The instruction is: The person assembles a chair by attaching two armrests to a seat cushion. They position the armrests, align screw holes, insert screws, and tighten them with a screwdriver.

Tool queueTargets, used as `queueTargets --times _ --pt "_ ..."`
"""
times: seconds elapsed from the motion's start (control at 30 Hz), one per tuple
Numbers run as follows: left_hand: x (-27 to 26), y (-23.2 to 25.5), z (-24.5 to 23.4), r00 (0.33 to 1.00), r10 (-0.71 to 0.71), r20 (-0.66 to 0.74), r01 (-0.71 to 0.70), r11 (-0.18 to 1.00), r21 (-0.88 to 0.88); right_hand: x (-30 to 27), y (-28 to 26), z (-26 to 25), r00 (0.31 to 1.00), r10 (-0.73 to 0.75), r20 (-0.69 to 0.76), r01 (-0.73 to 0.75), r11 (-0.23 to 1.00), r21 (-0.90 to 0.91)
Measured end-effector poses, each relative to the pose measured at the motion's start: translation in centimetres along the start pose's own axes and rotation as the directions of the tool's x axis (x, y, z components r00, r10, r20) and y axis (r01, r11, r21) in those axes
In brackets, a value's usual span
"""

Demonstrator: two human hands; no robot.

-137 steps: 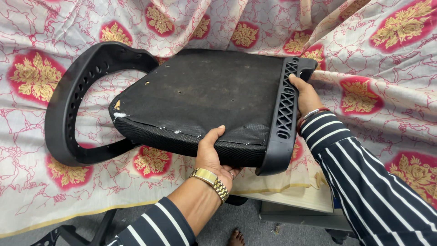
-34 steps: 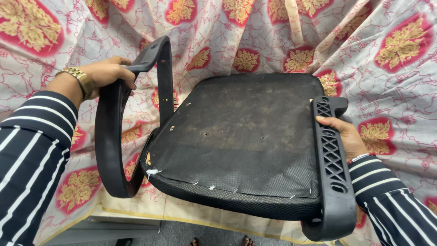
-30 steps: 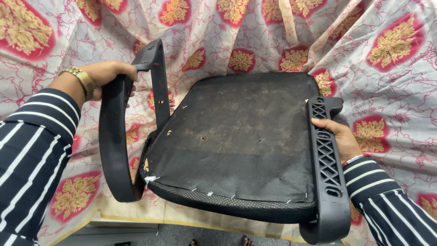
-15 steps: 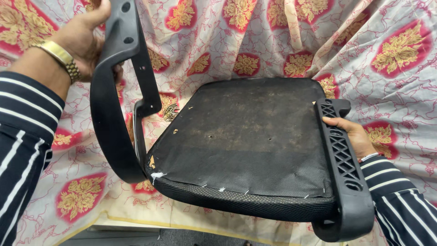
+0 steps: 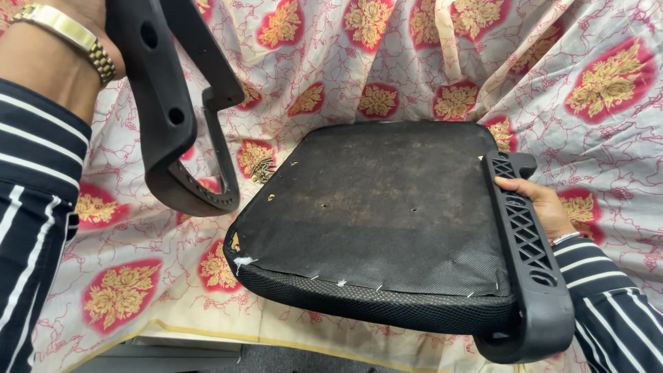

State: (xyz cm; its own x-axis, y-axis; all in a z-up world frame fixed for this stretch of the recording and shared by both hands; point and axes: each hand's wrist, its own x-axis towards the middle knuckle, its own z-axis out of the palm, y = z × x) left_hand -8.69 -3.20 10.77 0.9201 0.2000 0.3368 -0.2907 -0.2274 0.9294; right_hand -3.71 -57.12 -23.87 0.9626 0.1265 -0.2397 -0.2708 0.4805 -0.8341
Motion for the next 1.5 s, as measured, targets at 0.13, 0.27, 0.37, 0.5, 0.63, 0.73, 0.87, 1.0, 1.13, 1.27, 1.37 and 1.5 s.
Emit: queueTargets --times 0.13,0.27,0.37,0.5,0.63,0.73,0.87,1.0,1.13,1.27,1.37,1.5 --pt "0.6 -1.7 -1.2 0.996 0.081 0.023 -0.079 0.996 -0.05 -0.3 -0.1 0.3 0.999 -0.039 -0.033 0.037 0.998 -0.052" --pt "1.7 -3.3 -1.7 0.985 0.157 0.076 -0.147 0.982 -0.121 -0.4 -0.3 0.4 0.999 0.031 -0.031 -0.031 0.999 -0.019" --pt "2.4 -4.7 -2.6 0.967 0.222 0.127 -0.196 0.963 -0.186 -0.6 -0.2 0.5 0.998 0.051 -0.028 -0.05 0.999 0.008" --pt "3.6 -7.4 -4.4 0.93 0.312 0.196 -0.25 0.925 -0.286 -0.4 -0.3 0.6 0.999 0.024 -0.023 -0.024 1.0 0.002" --pt "4.5 -11.1 -5.3 0.875 0.398 0.274 -0.274 0.875 -0.398 -0.3 -0.3 -0.2 0.999 -0.039 -0.017 0.039 0.999 -0.004" --pt "4.1 -13.1 -5.6 0.874 0.406 0.268 -0.262 0.857 -0.443 -0.7 0.1 -1.2 0.967 -0.253 -0.006 0.247 0.948 -0.2" --pt "1.2 -14.2 -5.1 0.907 0.357 0.222 -0.243 0.876 -0.416 -0.5 0.2 -2.2 0.964 -0.264 -0.021 0.255 0.946 -0.198" --pt "-2.3 -14.5 -2.8 0.948 0.279 0.151 -0.199 0.894 -0.401 0.2 0.3 -2.7 0.972 -0.225 -0.071 0.212 0.965 -0.157" --pt "-5.4 -15.8 -1.9 0.956 0.267 0.123 -0.188 0.877 -0.442 -0.3 0.7 -3.1 0.958 -0.286 -0.004 0.275 0.927 -0.253" --pt "-6.2 -16.5 -2.0 0.952 0.274 0.139 -0.196 0.891 -0.41 -0.3 0.5 -2.9 0.958 -0.285 0.0 0.274 0.921 -0.276" --pt "-6.5 -16.8 -2.3 0.943 0.295 0.153 -0.2 0.872 -0.447 -0.3 0.2 -2.6 0.974 -0.224 -0.045 0.211 0.957 -0.199" --pt "-8.1 -17.5 -3.4 0.98 0.098 0.174 -0.024 0.922 -0.385 -0.2 -0.3 -2.0 0.992 -0.072 -0.102 0.067 0.996 -0.051"
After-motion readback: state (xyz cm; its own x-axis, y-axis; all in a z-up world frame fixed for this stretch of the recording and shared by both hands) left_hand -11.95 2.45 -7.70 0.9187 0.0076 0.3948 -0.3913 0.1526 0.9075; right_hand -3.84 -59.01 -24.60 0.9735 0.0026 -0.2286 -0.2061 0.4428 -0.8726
